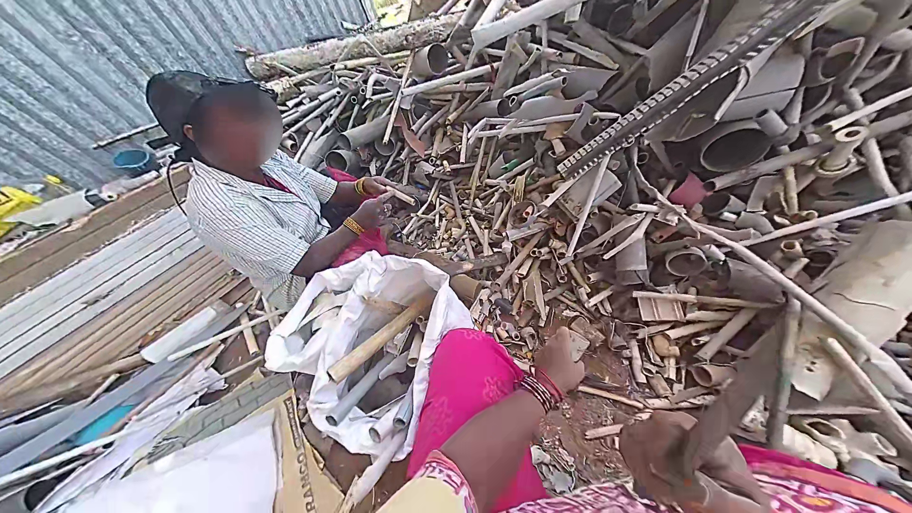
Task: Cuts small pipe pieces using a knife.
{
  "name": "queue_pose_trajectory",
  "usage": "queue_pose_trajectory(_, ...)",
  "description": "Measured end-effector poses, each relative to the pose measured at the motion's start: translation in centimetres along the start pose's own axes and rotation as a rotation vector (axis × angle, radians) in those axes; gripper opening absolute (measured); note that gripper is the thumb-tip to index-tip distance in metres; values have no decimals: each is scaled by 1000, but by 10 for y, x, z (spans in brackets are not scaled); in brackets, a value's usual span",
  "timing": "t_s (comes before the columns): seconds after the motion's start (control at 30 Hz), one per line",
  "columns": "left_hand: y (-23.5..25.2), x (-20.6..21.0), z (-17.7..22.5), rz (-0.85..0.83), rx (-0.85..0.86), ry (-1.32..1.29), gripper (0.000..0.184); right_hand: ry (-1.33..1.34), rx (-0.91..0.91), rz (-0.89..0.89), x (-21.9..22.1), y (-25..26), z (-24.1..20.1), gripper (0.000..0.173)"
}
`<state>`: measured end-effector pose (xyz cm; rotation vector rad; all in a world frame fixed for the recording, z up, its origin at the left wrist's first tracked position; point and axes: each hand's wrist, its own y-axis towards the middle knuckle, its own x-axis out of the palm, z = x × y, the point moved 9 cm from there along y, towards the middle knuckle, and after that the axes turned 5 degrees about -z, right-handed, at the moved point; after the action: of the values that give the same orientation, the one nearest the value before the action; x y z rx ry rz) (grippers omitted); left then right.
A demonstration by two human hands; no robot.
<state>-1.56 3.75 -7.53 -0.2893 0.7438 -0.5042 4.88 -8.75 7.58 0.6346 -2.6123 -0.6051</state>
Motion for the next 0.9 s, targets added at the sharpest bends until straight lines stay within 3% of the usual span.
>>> queue_pose_trajectory(0.03, 6, 18, -29, -54, -145, -88, 81, -22, -81, 14, -1, 11, -25, 24)
queue_pose_trajectory(0.07, 1, 34, -49, -58, -231, -226, 84, -9, -119, 153, -17, 14, -36, 25)
queue_pose_trajectory(0.13, 8, 16, -40, 57, -186, -434, 82, -18, -147, 581, -77, 14, -35, 33)
queue_pose_trajectory(0.2, 5, -3, -25, 139, -96, -663, 69, -191, 84, 928, -124, -7, -15, 27)
queue_pose_trajectory(0.23, 1, -9, -24, 162, -83, -810, 56, -262, 240, 1010, -136, -17, -1, 20)
queue_pose_trajectory(0.3, 1, -18, -20, 208, -99, -1138, 22, -315, 449, 996, -152, -21, 22, 16)
queue_pose_trajectory(0.43, 0, -33, -6, 226, -12, -1466, 26, -399, 671, 713, -155, -8, 59, 35)
queue_pose_trajectory(0.53, 1, -38, 4, 185, 62, -1506, 36, -424, 752, 584, -146, -7, 80, 41)
queue_pose_trajectory(0.63, 3, -36, 15, 143, 73, -1516, 41, -443, 743, 551, -141, -6, 82, 31)
queue_pose_trajectory(0.73, 7, -38, 23, 139, 95, -1519, 38, -576, 748, 410, -129, 4, 79, 70)
queue_pose_trajectory(0.8, 6, -37, 28, 145, 105, -1483, 37, -709, 798, 323, -119, 10, 83, 85)
queue_pose_trajectory(0.9, 5, -38, 29, 210, 131, -1382, 22, -787, 867, 306, -108, 13, 96, 73)
